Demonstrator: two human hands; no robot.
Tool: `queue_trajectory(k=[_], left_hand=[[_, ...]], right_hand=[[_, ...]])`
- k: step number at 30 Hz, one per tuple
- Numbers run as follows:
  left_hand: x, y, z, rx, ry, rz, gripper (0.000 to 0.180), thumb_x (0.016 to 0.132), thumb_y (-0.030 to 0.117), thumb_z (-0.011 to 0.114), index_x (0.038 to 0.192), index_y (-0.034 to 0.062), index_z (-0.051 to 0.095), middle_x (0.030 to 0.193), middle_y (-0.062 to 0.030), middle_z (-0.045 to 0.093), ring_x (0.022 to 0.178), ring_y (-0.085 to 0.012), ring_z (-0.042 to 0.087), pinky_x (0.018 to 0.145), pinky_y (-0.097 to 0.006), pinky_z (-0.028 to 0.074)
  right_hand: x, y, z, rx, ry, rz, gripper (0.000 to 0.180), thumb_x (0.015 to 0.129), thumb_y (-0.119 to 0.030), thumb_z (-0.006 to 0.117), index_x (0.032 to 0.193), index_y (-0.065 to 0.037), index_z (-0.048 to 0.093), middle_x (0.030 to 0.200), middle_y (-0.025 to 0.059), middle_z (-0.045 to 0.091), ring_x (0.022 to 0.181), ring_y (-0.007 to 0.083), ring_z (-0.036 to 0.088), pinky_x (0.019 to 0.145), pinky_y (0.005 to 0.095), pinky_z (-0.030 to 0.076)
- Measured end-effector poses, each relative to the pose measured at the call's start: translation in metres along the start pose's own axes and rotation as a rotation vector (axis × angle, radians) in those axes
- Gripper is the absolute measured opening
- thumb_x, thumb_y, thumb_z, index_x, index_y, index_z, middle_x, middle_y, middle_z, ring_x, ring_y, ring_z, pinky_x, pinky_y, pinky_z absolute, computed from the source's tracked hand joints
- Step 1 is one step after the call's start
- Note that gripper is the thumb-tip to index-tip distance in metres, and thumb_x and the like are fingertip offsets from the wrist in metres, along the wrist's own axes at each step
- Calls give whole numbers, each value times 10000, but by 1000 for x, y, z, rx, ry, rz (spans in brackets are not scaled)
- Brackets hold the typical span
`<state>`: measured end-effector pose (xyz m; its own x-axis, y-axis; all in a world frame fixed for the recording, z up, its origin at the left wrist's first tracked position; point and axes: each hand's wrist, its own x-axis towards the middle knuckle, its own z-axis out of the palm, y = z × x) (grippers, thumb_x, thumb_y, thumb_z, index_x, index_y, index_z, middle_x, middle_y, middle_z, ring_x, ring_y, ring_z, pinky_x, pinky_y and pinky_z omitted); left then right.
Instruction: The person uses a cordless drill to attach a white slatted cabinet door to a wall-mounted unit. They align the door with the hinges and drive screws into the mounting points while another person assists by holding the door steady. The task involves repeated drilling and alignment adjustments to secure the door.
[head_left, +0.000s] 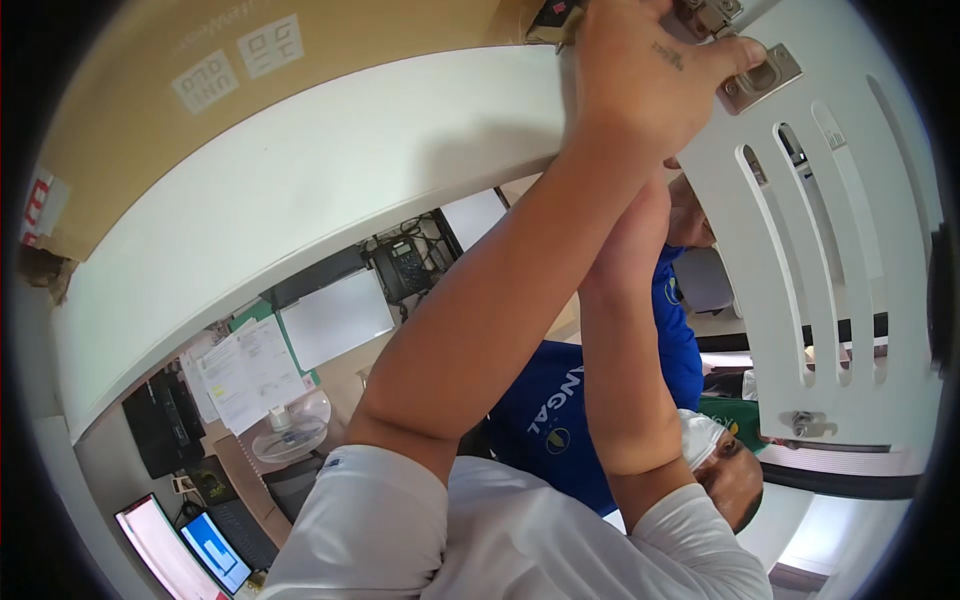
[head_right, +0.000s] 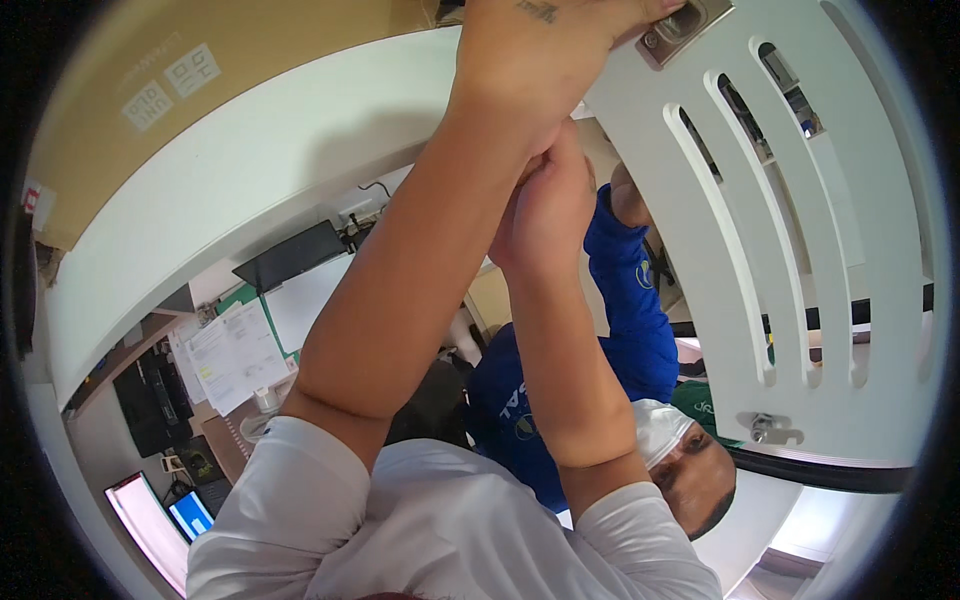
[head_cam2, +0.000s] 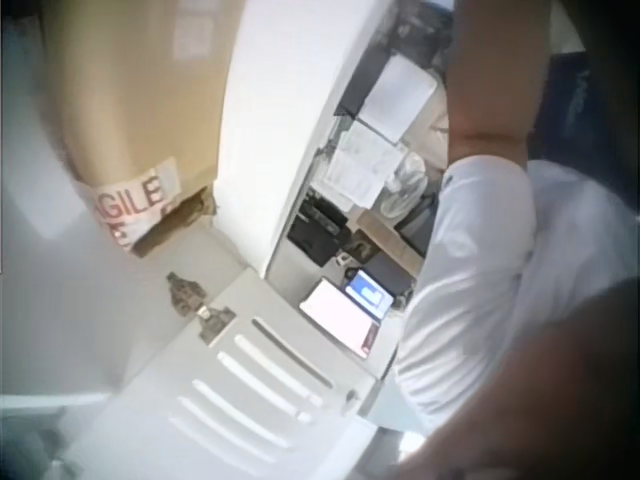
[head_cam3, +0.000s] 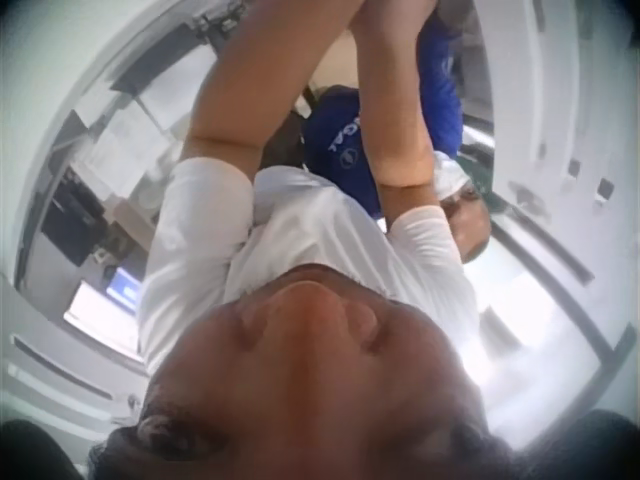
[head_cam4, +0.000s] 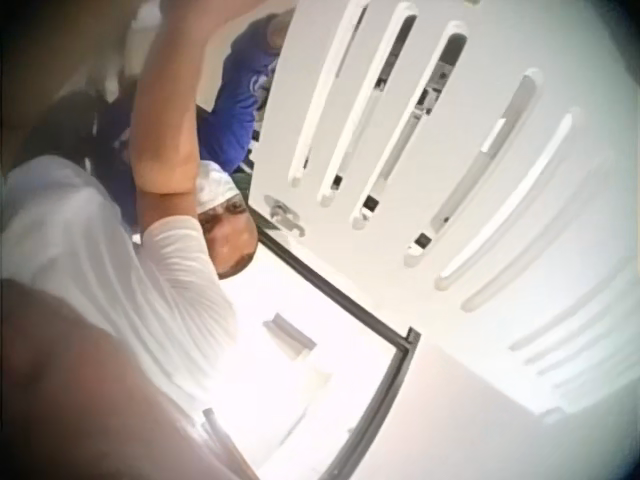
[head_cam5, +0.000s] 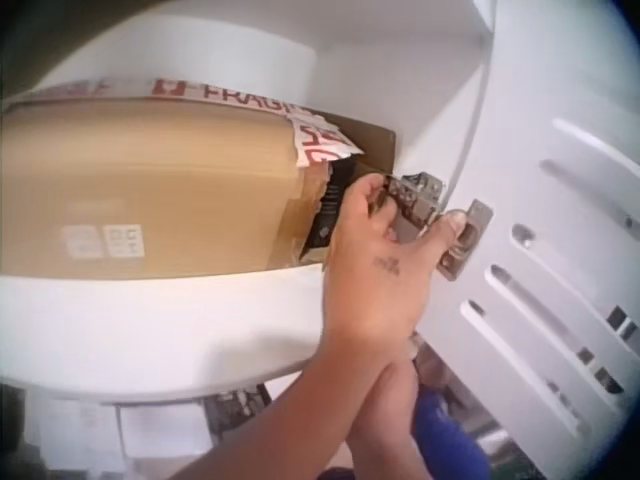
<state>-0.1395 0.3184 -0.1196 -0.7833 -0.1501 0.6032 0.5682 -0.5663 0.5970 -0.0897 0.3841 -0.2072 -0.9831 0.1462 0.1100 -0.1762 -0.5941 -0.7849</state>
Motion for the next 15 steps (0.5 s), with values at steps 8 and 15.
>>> queue_trajectory(k=[8, 15], left_hand=[[1, -3, 7, 199, 77, -6, 769, 853, 214, 859, 1406, -119, 440, 1287, -352, 631, 1219, -334, 656, 1042, -371, 509], [-7, 1, 11, 214, 83, 41, 772, 839, 209, 856, 1410, -114, 448, 1302, -347, 627, 1240, -400, 635, 1080, -406, 487]], right_hand=[[5, 5, -15, 116, -349, -42, 298, 1095, -261, 434, 1143, -23, 606, 1060, 85, 684, 896, 188, 677, 770, 346, 562], [-21, -15, 7, -236, 91, -69, 373, 1080, -293, 482, 1169, 31, 645, 1044, 100, 704, 883, 180, 682, 760, 320, 559]])
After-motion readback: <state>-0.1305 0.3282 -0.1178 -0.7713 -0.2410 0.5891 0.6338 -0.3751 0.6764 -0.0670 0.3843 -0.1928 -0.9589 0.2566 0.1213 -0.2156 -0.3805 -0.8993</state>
